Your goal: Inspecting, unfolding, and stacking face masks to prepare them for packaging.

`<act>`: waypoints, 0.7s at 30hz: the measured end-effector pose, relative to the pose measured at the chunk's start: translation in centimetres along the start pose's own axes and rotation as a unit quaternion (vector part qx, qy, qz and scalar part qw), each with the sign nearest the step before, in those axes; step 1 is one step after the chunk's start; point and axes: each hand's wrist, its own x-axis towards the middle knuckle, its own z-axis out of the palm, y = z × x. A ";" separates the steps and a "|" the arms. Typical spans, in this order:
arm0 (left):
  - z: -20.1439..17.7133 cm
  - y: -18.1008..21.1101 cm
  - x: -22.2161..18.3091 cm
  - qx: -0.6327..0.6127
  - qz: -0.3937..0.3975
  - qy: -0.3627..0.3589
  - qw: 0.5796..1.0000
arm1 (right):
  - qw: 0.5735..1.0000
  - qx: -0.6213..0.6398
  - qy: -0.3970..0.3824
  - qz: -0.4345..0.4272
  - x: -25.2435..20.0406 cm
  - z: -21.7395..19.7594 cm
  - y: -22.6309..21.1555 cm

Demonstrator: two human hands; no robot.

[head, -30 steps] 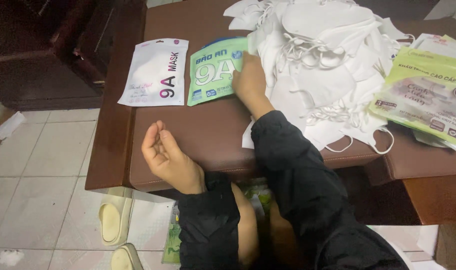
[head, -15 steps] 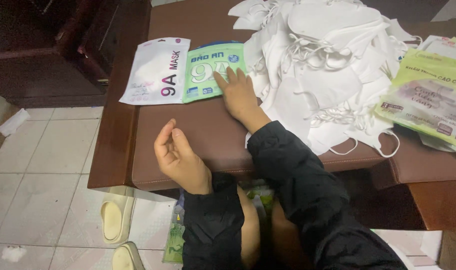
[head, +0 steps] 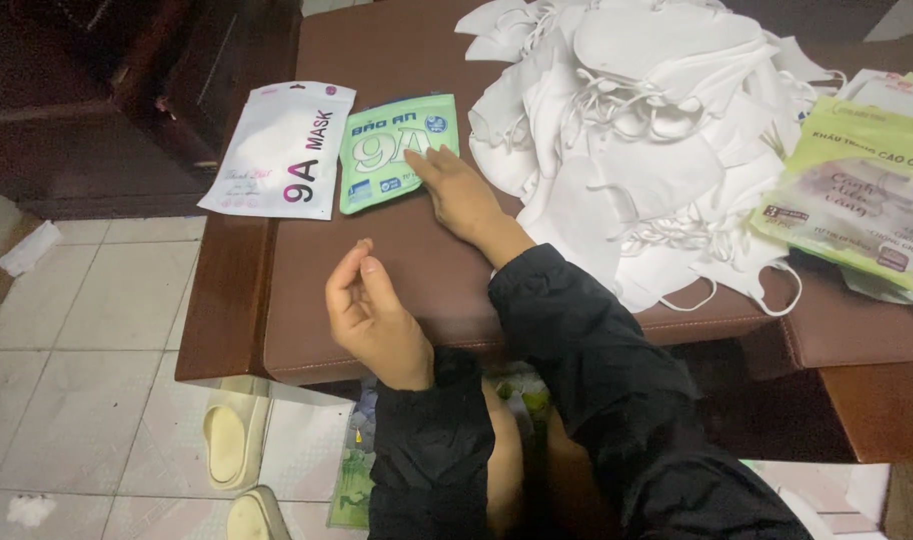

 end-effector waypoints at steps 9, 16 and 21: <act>-0.2 1.3 0.2 0.029 0.008 -0.009 1.000 | 0.981 -0.194 0.016 0.023 -0.4 2.9 5.7; -2.3 -2.9 8.0 0.215 0.230 -0.151 0.937 | 0.921 -0.372 0.116 -0.022 -2.3 3.4 7.1; -2.7 -6.7 14.8 0.587 0.096 -0.341 0.728 | 0.903 -0.397 0.160 -0.023 -2.3 2.4 5.3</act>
